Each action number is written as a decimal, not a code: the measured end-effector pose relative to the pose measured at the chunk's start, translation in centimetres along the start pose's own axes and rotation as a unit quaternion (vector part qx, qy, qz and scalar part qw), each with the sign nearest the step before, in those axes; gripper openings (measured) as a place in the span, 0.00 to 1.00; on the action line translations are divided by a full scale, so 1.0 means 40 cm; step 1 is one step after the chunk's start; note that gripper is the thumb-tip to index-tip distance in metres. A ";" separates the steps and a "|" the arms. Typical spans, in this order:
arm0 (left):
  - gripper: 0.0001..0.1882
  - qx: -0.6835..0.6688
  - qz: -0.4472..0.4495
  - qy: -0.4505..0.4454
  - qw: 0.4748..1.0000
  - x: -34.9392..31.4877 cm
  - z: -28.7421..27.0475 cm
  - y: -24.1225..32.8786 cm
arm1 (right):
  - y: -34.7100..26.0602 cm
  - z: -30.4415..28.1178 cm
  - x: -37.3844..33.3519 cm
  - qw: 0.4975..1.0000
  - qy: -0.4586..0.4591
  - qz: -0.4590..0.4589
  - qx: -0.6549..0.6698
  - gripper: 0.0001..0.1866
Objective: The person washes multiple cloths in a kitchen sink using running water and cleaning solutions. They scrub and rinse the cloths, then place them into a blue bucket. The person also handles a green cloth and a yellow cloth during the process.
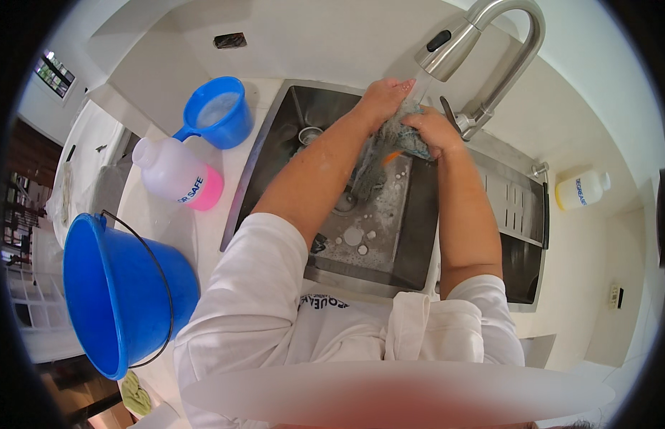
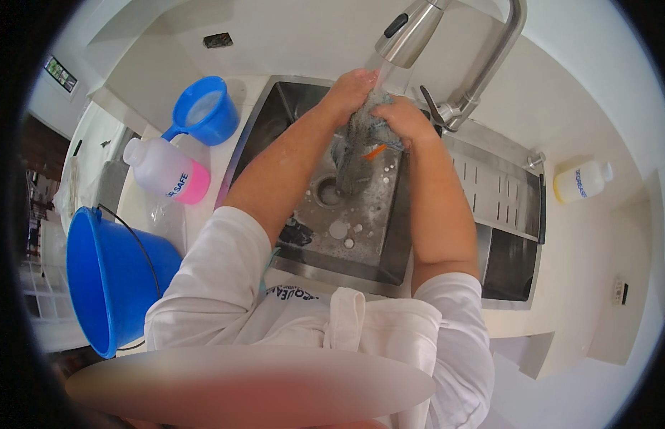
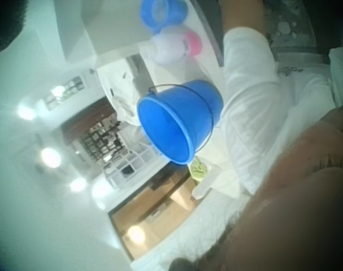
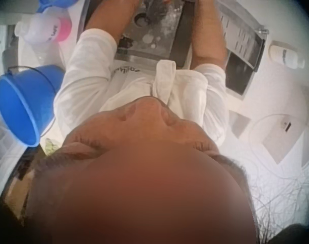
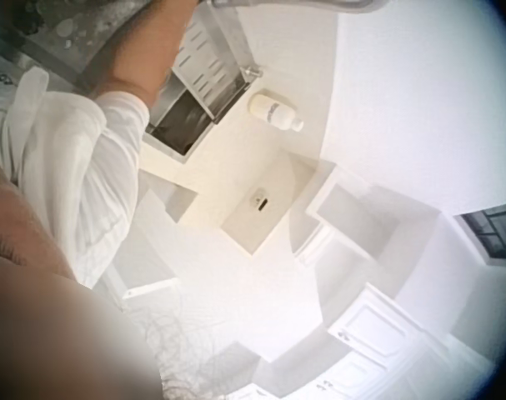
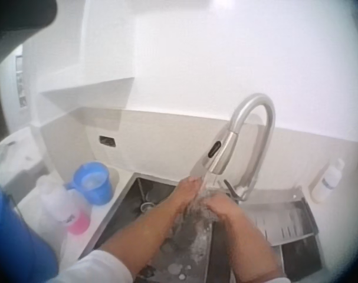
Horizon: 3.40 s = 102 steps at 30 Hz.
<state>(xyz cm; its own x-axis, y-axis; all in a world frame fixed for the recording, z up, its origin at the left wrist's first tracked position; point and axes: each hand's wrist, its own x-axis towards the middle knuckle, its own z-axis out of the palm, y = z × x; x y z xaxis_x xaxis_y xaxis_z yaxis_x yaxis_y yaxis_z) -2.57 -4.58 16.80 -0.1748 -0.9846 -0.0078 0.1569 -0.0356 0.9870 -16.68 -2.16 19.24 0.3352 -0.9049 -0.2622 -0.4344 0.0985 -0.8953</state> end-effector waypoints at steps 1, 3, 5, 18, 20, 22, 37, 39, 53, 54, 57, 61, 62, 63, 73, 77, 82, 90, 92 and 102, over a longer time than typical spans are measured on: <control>0.22 0.005 0.032 0.023 0.999 -0.009 0.001 -0.006 | -0.021 -0.001 -0.010 1.000 0.000 -0.006 0.001 0.18; 0.21 0.003 0.118 0.060 0.991 -0.033 0.005 -0.029 | -0.051 0.001 -0.021 0.998 0.014 -0.045 0.034 0.18; 0.19 0.012 0.100 0.029 0.995 -0.066 0.002 -0.064 | -0.066 0.001 -0.022 0.992 0.033 -0.090 0.088 0.16; 0.24 -0.336 -0.172 0.041 0.925 -0.080 0.003 -0.151 | -0.009 0.034 -0.007 0.955 0.265 -0.116 -0.070 0.25; 0.21 -0.354 -0.114 0.002 0.928 -0.084 0.005 -0.154 | 0.026 0.130 -0.003 0.909 0.307 -0.250 -0.129 0.25; 0.20 -0.371 -0.067 -0.025 0.926 -0.100 0.006 -0.151 | 0.052 0.194 0.004 0.882 0.303 -0.338 -0.126 0.22; 0.15 -0.293 -0.193 0.096 0.932 -0.062 0.029 -0.165 | 0.109 0.173 0.073 0.882 0.371 -0.241 -0.162 0.12; 0.14 -0.327 -0.242 0.057 0.912 -0.058 0.039 -0.189 | 0.105 0.158 0.081 0.875 0.388 -0.235 -0.167 0.13; 0.18 -0.313 -0.221 0.084 0.920 -0.026 -0.016 -0.278 | 0.059 0.215 0.067 0.887 0.423 -0.168 -0.075 0.15; 0.19 -0.328 -0.211 0.077 0.918 -0.021 -0.025 -0.283 | 0.061 0.222 0.065 0.860 0.450 -0.210 -0.114 0.15; 0.15 -0.501 -0.166 -0.129 0.840 -0.011 -0.054 -0.285 | 0.082 0.257 0.054 0.881 0.329 -0.303 -0.156 0.14; 0.23 -0.386 -0.201 0.033 0.900 -0.045 -0.025 -0.246 | 0.114 0.218 0.089 0.862 0.380 -0.270 -0.200 0.15; 0.23 -0.348 -0.221 0.049 0.910 -0.067 -0.013 -0.229 | 0.120 0.183 0.111 0.859 0.391 -0.234 -0.232 0.16; 0.24 -0.309 -0.239 0.048 0.919 -0.095 -0.002 -0.212 | 0.123 0.143 0.133 0.837 0.428 -0.218 -0.261 0.17; 0.28 -0.011 -0.177 -0.146 0.973 -0.124 -0.075 -0.066 | 0.046 0.001 0.084 0.952 0.200 -0.167 -0.161 0.25; 0.28 -0.023 -0.163 -0.098 0.982 -0.102 -0.063 -0.016 | 0.062 0.016 0.056 0.946 0.151 -0.282 -0.058 0.35; 0.27 -0.008 -0.114 -0.051 0.992 -0.085 -0.034 0.018 | 0.141 0.067 0.048 0.908 0.290 -0.302 -0.030 0.37; 0.22 -0.132 -0.116 -0.034 0.984 -0.079 -0.076 -0.011 | 0.171 0.085 0.034 0.965 0.173 -0.084 0.177 0.19; 0.22 -0.202 -0.129 0.025 0.971 -0.080 -0.074 -0.045 | 0.149 0.086 0.033 0.932 0.167 -0.087 0.310 0.14; 0.16 -0.392 -0.170 0.169 0.888 -0.036 0.012 -0.211 | 0.113 0.237 0.059 0.898 0.383 -0.211 -0.045 0.14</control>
<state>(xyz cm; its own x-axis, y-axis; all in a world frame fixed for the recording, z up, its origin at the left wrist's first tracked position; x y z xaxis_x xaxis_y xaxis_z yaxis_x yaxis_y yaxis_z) -4.11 -2.79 8.56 -0.0612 -0.8846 -0.4622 0.8022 -0.3192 0.5047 -9.96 0.09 11.16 -0.1722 -0.8772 0.4482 -0.4811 -0.3222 -0.8153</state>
